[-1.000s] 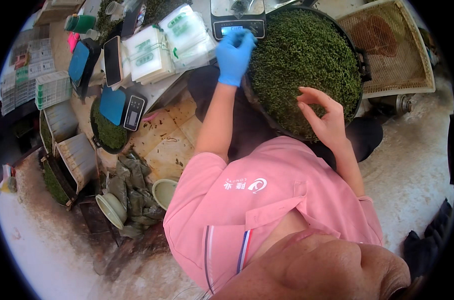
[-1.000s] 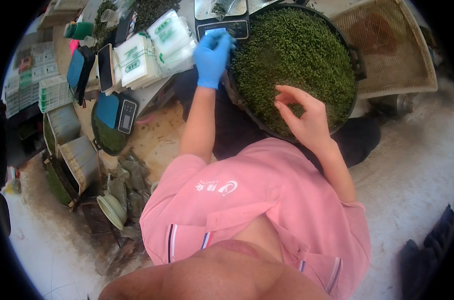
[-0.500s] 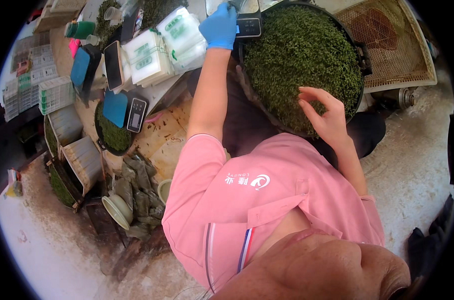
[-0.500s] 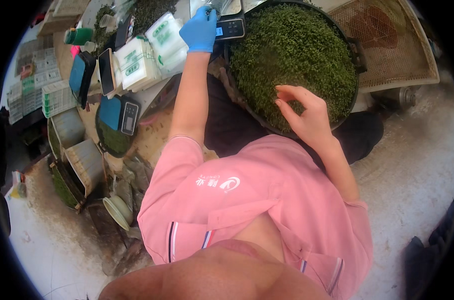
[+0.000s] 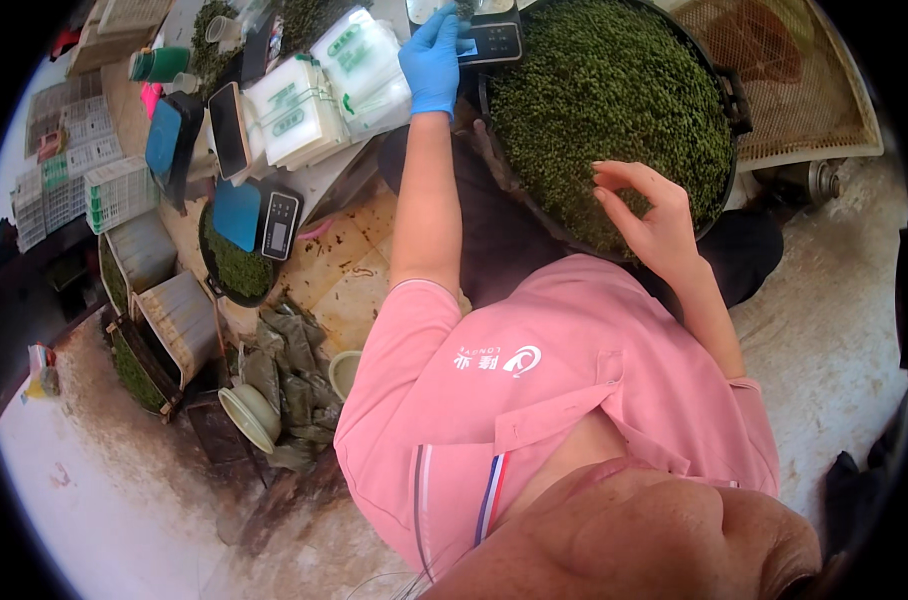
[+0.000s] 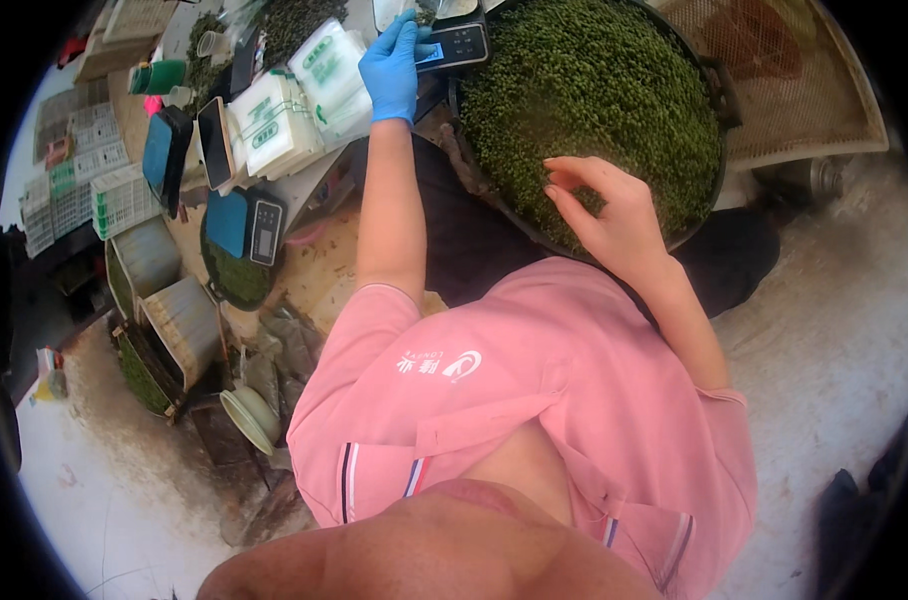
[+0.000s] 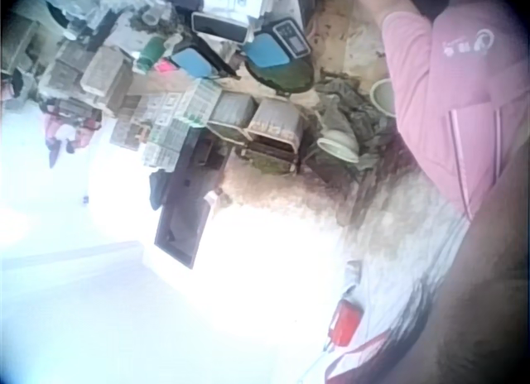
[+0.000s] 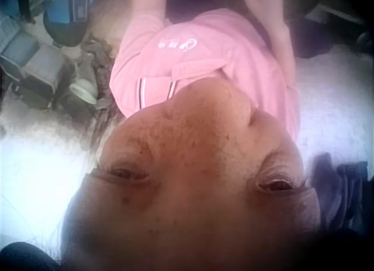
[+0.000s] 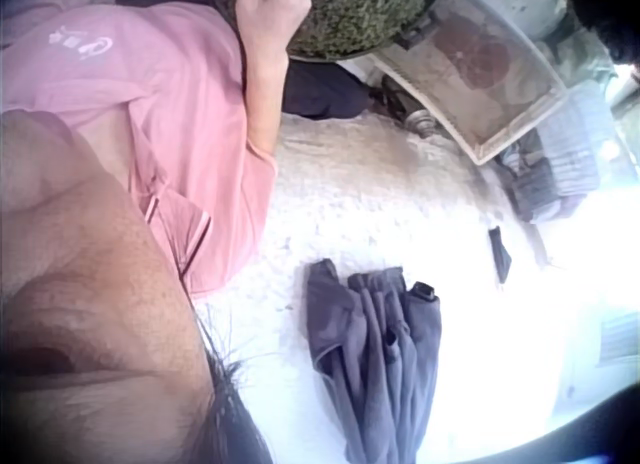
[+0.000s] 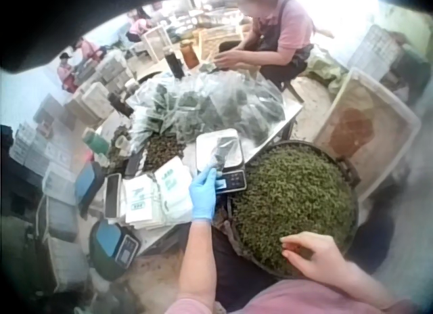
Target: The person scoops green tea leaves from a large bowl into plastic bags and weighs each bag on a digital scale. They adjust the amount of leaves to reach a target weight, then set the filled bags aside. The process is repeated continuously throughout the clip.
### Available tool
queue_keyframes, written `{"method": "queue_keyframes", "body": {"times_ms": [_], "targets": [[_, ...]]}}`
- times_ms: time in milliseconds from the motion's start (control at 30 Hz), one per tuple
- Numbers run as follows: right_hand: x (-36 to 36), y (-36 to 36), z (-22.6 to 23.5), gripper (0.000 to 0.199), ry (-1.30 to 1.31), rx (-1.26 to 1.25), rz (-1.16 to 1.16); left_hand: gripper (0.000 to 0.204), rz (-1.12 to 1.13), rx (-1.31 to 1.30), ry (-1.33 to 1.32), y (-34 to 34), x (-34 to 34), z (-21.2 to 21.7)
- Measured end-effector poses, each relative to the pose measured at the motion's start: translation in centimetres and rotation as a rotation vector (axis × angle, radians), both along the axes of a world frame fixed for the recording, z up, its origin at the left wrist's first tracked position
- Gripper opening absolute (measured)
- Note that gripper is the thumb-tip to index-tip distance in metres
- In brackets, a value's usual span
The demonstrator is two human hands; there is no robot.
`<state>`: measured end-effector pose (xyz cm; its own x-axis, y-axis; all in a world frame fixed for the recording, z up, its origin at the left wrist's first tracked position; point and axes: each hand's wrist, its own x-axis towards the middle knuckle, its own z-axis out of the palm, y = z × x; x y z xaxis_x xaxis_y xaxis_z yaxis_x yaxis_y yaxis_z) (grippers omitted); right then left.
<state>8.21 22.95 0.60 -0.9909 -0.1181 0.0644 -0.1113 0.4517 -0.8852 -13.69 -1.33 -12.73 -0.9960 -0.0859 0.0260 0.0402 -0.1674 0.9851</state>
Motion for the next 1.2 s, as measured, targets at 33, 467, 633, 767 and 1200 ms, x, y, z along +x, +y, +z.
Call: {"method": "queue_keyframes", "body": {"times_ms": [33,467,633,767,1200], "targets": [[0.1,0.0,-0.1,0.027,0.001,0.003,0.002,0.027,0.026,-0.116,0.016,-0.3,-0.3,-0.6],[-0.1,-0.2,-0.5,0.027,-0.013,0.028,0.036,0.030,-0.353,-0.365,-0.096,1.3,8.3,1.9],[-0.2,-0.3,-0.5,0.028,-0.011,0.035,0.036,0.022,-0.038,-0.275,-0.037,-1.1,7.5,1.3],[-0.2,-0.3,-0.5,0.028,-0.015,0.031,0.039,0.029,0.212,-0.792,0.120,-2.3,5.3,2.0],[-0.1,0.4,-0.8,0.027,-0.015,0.045,0.012,0.027,0.314,-0.797,0.112,0.9,1.5,2.0]]}}
